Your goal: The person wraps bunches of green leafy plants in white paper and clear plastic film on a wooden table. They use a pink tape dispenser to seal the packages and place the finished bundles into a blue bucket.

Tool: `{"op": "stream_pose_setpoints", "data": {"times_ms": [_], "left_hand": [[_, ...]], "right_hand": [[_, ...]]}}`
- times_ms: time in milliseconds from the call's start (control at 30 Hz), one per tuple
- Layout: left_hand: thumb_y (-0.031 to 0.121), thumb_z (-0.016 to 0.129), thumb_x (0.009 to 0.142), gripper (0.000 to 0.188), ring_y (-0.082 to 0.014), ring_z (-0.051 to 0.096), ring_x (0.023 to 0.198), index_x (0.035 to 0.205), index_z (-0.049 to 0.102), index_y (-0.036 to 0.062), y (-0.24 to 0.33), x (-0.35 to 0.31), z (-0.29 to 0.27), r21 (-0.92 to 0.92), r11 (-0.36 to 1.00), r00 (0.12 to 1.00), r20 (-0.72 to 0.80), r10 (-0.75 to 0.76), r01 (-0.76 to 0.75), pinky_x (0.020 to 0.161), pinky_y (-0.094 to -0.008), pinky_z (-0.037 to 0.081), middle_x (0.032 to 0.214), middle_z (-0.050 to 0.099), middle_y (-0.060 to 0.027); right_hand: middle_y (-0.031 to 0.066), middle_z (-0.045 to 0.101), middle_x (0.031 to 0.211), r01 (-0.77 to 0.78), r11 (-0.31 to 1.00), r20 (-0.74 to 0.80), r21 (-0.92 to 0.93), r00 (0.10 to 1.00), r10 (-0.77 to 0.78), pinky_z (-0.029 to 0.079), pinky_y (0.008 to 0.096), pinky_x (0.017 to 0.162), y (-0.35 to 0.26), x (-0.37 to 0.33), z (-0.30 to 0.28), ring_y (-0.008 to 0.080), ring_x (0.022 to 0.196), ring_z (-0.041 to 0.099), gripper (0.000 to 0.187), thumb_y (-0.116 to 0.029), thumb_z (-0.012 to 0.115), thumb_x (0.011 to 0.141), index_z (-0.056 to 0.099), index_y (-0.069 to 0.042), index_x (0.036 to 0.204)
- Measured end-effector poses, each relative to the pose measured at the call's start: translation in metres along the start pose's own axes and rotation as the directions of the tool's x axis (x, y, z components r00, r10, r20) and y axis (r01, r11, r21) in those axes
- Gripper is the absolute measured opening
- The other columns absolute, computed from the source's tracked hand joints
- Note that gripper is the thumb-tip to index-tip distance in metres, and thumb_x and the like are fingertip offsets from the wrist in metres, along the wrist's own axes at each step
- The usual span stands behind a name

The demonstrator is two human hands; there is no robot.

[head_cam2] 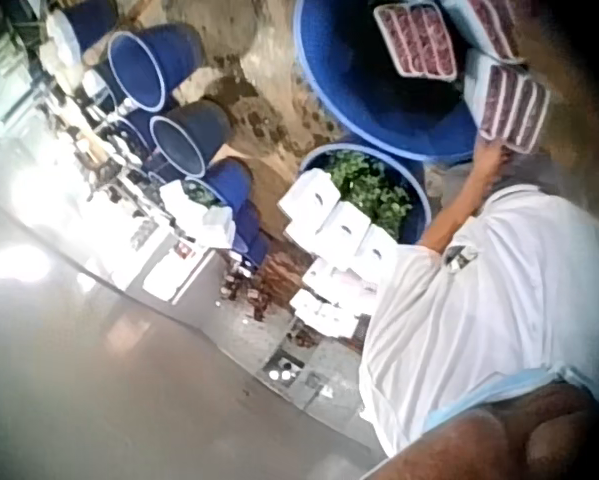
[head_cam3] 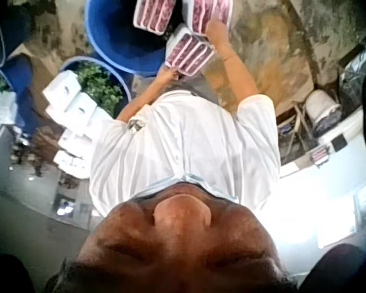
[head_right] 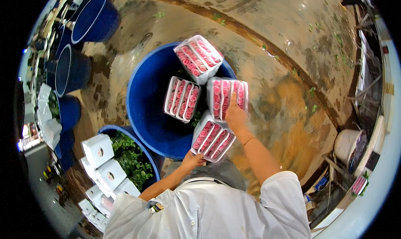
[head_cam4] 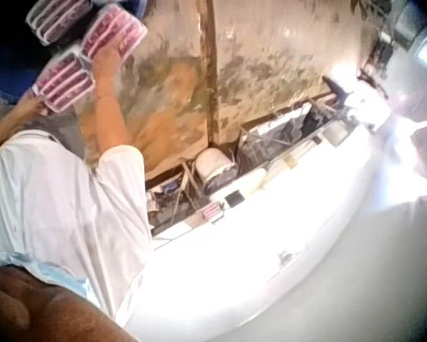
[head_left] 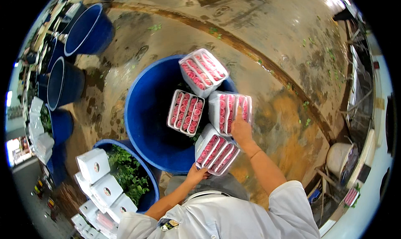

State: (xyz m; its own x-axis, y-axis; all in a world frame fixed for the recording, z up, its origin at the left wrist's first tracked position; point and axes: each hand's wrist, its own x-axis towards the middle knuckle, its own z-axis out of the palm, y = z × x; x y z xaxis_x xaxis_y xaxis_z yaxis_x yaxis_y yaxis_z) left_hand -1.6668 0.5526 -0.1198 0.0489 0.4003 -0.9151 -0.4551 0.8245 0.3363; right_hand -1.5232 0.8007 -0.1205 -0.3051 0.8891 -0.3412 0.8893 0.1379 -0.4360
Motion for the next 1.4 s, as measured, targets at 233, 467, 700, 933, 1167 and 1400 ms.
{"op": "stream_pose_setpoints", "data": {"times_ms": [233,467,700,933,1167,1400], "left_hand": [[0.022,0.068,0.086,0.059,-0.0238,0.066,0.094,0.134,0.036,0.0092,0.018,-0.015,-0.011,-0.010,0.984,0.968,0.180,-0.175,0.180,0.076,-0.0364,0.055,0.116,0.062,-0.0119],[0.039,0.067,0.088,0.064,-0.0235,0.064,0.095,0.137,0.037,0.0112,0.002,0.001,0.020,-0.128,0.981,0.984,0.113,-0.134,0.149,0.074,-0.0360,0.054,0.122,0.058,-0.0110],[0.022,0.048,0.091,0.038,-0.0177,0.065,0.075,0.125,0.049,0.0034,-0.017,0.019,0.040,-0.261,0.965,0.999,-0.033,0.013,-0.021,0.058,-0.0289,0.053,0.105,0.064,-0.0103],[0.024,0.046,0.097,0.037,-0.0214,0.067,0.085,0.130,0.042,0.0082,-0.021,0.031,0.055,-0.507,0.855,0.989,0.145,-0.042,0.110,0.070,-0.0345,0.055,0.107,0.065,-0.0119],[0.027,0.048,0.098,0.041,-0.0229,0.066,0.086,0.132,0.038,0.0069,-0.011,0.030,0.045,-0.451,0.878,0.969,0.243,-0.051,0.159,0.072,-0.0365,0.055,0.109,0.062,-0.0130],[0.043,0.059,0.090,0.066,-0.0294,0.060,0.106,0.140,0.032,0.0092,-0.021,0.029,0.033,-0.286,0.940,0.952,0.288,-0.100,0.185,0.079,-0.0421,0.053,0.128,0.053,-0.0153]], "right_hand": [[0.0246,0.062,0.105,0.266,0.956,-0.272,-0.128,0.917,-0.291,0.049,0.0466,0.076,-0.071,0.021,-0.029,0.0372,0.092,0.060,0.051,-0.009,0.050,0.084,0.044,-0.003,0.135],[0.0162,0.051,0.131,0.776,0.629,0.104,-0.050,0.630,-0.769,0.050,0.0444,0.082,-0.192,0.093,0.097,0.0368,0.094,0.058,0.036,-0.014,0.054,0.085,0.059,-0.012,0.121],[0.0104,0.055,0.108,0.845,0.532,0.104,0.054,0.525,-0.845,0.047,0.0453,0.075,-0.189,0.087,0.084,0.0316,0.091,0.056,0.034,-0.010,0.060,0.077,0.059,-0.011,0.111],[0.0129,0.055,0.098,0.831,0.553,0.198,0.057,0.533,-0.823,0.045,0.0412,0.078,-0.161,0.063,0.067,0.0328,0.088,0.053,0.038,0.000,0.059,0.075,0.059,-0.004,0.112],[0.0072,0.056,0.084,0.880,0.473,0.171,0.042,0.460,-0.871,0.044,0.0372,0.076,-0.126,0.064,0.062,0.0264,0.084,0.054,0.022,-0.004,0.058,0.073,0.059,-0.007,0.095],[0.0057,0.055,0.084,0.886,0.459,0.168,-0.059,0.462,-0.871,0.043,0.0353,0.076,-0.113,0.053,0.055,0.0242,0.084,0.053,0.010,-0.008,0.060,0.071,0.056,-0.009,0.080]]}}
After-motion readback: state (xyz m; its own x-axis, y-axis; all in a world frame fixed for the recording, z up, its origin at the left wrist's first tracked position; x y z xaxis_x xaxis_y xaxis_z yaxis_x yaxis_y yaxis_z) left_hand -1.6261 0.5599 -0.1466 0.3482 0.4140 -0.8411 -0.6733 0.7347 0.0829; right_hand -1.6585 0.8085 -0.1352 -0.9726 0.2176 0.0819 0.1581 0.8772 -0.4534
